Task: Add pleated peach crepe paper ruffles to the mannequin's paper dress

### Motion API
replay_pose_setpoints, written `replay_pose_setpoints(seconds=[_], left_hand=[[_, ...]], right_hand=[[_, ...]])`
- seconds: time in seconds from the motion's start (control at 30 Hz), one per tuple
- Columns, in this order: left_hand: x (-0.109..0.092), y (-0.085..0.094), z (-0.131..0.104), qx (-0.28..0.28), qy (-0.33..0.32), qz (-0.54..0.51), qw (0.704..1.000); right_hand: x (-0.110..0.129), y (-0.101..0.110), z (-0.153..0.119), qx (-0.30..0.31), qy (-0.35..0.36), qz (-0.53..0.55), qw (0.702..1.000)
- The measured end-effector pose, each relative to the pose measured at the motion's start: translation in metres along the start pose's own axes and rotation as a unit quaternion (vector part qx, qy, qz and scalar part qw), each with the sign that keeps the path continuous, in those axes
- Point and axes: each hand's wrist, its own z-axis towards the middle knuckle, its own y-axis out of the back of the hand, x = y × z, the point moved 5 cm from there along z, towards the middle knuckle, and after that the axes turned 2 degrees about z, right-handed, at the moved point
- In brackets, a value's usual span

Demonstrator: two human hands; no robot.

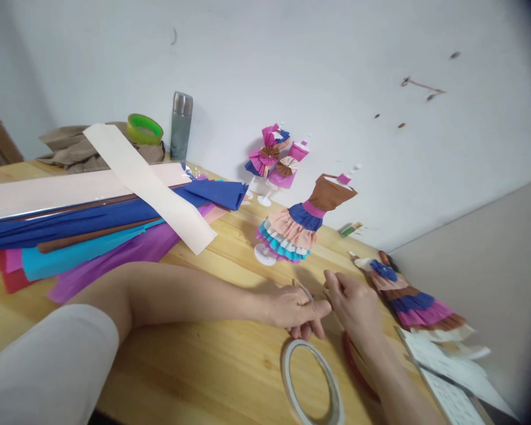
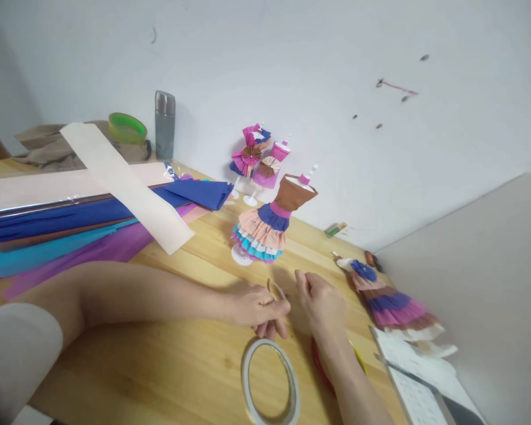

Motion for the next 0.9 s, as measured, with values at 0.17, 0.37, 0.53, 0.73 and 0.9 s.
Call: replay_pose_setpoints(seconds=[0.17,0.37,0.53,0.73,0.9], left_hand=[[-0.009,0.001,-0.003,-0.028,-0.074,0.086,0.993],[-0.014,-0.009,-0.002,0.011,-0.183,0.229,0.956],[-0.015,-0.015,-0.003,0.028,-0.212,0.289,0.933],[-0.013,-0.022,-0.001,0.047,-0.26,0.341,0.902],[-0.011,-0.026,0.007,0.063,-0.277,0.334,0.899]], right_hand=[[0.0,-0.004,-0.001,-0.014,-0.011,0.017,1.0],[-0.002,-0.005,0.0,-0.022,-0.03,0.069,0.997],[0.015,0.016,-0.006,-0.093,0.05,0.146,0.984],[0.043,0.036,-0.02,-0.105,0.144,0.209,0.962],[0.074,0.048,-0.02,0.047,0.198,0.275,0.939]])
